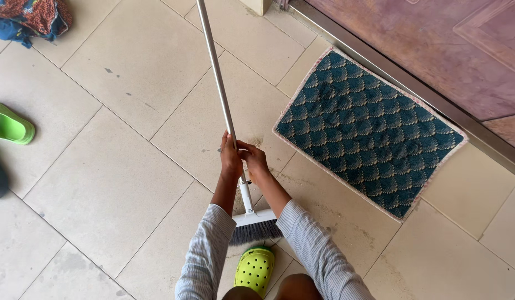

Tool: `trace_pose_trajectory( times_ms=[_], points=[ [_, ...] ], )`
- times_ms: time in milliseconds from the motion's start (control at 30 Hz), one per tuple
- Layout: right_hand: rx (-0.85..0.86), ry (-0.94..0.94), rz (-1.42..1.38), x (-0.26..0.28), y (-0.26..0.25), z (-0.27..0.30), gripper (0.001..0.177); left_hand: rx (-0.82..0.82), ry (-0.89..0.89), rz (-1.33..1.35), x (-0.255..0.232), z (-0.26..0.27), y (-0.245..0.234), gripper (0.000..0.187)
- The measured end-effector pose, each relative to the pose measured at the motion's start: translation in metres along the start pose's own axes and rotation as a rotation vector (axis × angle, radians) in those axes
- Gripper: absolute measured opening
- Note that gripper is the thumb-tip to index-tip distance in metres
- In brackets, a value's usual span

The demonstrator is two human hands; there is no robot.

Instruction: The person sweeps a tiled entryway with a broom and places a rectangular rug in front of a wooden door.

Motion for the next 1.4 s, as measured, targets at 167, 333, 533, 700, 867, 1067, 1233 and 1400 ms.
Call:
trace_pose_trajectory(
  times_ms=[167,333,533,700,867,1067,1233,1400],
  points=[
    [0.033,-0.079,-0.176,0.098,0.025,0.069,0.034,0.068,0.011,0.055,-0.092,0.065,0.067,0.052],
    [0.008,-0.184,-0.193,0.208,0.055,0.161,0.035,0.242,0.249,-0.144,-0.204,0.156,0.149,0.052],
    [0.066,-0.292,-0.064,0.335,0.078,0.275,0.039,0.280,0.297,-0.278,-0.339,0.260,0.256,0.067],
    [0.049,-0.293,0.266,0.452,0.089,0.393,0.055,0.219,0.418,-0.838,-0.448,0.351,0.324,0.059],
    [-0.123,-0.679,0.343,0.682,0.088,0.545,0.078,0.412,0.429,-0.838,-0.493,0.434,0.376,0.035],
    [-0.131,-1.206,0.398,0.894,0.095,0.736,0.099,0.538,0.409,-1.007,-0.474,0.542,0.412,0.035],
    [0.019,-1.390,0.395,0.955,0.093,0.882,0.069,0.690,0.471,-1.070,-0.453,0.606,0.428,0.033],
    [-0.094,-1.285,0.425,0.935,0.071,0.971,0.029,0.809,0.479,-1.124,-0.437,0.655,0.468,0.036]
  ],
)
Point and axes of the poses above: each hand's wrist, its own z-axis away from the middle knuckle, its own y-axis out of the palm, x = y × z, the point moved 5 cm from there along -z, towards the middle knuckle, and after that the axes turned 6 degrees about z, right-handed, at the moved point
